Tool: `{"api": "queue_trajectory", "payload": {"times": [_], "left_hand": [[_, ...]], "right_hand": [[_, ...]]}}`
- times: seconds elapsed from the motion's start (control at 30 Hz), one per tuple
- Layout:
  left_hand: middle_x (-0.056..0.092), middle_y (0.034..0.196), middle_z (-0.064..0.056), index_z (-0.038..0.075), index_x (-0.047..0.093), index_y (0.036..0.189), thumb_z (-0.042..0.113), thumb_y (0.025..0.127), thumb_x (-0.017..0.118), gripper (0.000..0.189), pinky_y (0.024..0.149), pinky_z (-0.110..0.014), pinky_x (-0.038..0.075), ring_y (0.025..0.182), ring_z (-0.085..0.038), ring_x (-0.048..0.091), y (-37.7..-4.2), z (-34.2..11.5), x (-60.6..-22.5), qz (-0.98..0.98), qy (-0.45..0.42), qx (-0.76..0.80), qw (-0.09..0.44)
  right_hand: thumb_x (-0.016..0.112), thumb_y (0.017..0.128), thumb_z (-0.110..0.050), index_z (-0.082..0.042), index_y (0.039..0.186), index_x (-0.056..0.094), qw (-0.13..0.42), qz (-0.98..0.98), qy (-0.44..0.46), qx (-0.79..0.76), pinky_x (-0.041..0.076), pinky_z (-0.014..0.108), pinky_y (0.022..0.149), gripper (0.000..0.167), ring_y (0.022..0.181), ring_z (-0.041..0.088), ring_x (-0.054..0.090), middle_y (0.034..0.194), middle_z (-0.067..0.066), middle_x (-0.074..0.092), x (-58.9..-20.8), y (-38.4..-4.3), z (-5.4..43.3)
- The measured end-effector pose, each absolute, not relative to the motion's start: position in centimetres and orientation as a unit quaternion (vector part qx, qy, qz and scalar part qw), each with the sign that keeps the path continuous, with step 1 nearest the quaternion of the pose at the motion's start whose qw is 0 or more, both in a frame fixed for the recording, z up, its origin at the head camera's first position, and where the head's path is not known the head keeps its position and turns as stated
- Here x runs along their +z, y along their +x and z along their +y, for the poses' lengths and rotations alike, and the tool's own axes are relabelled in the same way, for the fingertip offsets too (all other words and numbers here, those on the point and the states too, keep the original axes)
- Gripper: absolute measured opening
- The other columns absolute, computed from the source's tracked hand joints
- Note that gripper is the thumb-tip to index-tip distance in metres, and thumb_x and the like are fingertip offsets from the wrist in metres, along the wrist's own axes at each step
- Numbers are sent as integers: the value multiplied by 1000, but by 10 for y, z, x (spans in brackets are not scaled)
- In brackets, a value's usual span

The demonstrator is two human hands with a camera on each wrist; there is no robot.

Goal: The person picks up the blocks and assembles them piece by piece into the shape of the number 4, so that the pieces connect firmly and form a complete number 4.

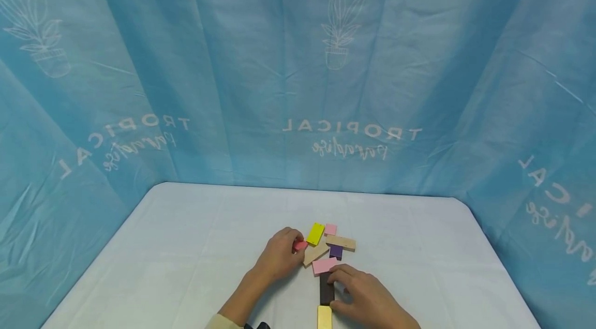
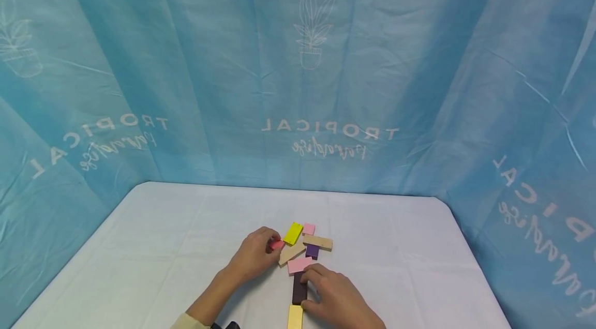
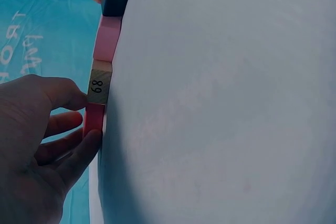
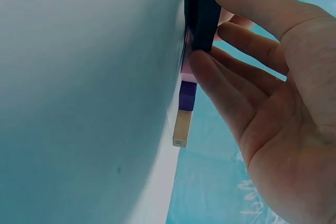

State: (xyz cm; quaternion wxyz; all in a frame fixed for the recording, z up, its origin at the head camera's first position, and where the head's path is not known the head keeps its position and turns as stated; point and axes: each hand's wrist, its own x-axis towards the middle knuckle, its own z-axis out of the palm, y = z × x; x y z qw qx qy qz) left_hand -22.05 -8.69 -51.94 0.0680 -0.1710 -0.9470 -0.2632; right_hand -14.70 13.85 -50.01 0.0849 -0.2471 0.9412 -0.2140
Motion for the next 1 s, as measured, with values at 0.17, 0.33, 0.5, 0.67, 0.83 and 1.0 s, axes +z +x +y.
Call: {"api": "queue_trajectory", "payload": {"times": [0.17,0.33,0.5,0.67,0.83,1.0], "left_hand": [[57,95,3,12,67,100,22,82,71,21,71,-24,49,79,-10,49,-220,-87,-520,-946,-174,-264,73],[56,92,4,13,67,99,21,82,71,19,69,-23,48,77,-9,48,-220,-88,-520,-945,-178,-263,80],[55,90,4,12,66,98,20,82,71,18,68,-23,48,76,-10,48,-219,-88,-520,-943,-183,-266,84],[55,91,5,13,67,99,21,82,70,19,68,-22,47,77,-9,48,-219,-87,-520,-944,-181,-264,76],[56,91,3,12,67,99,21,82,70,19,68,-24,47,77,-10,48,-220,-88,-519,-943,-185,-264,79],[56,92,2,12,67,99,21,83,70,20,69,-25,47,78,-11,48,-219,-89,-517,-943,-185,-267,77]], "right_hand": [[74,79,-49,-23,111,70,83,942,-258,-199,50,37,87,41,98,7,56,114,-13,57,-500,-146,138],[72,81,-48,-23,112,71,85,941,-263,-196,51,36,85,41,97,5,56,116,-12,57,-500,-146,137],[72,81,-50,-22,114,71,90,941,-261,-197,51,36,85,43,97,5,56,116,-12,57,-500,-145,136],[71,81,-49,-21,114,70,80,934,-277,-209,51,34,85,43,99,5,56,116,-12,57,-499,-144,139],[71,84,-42,-21,113,71,66,923,-305,-224,51,34,85,36,101,5,56,117,-10,57,-499,-144,142],[71,82,-50,-23,115,71,87,920,-306,-227,50,34,85,42,103,5,54,121,-9,56,-499,-145,142]]}}
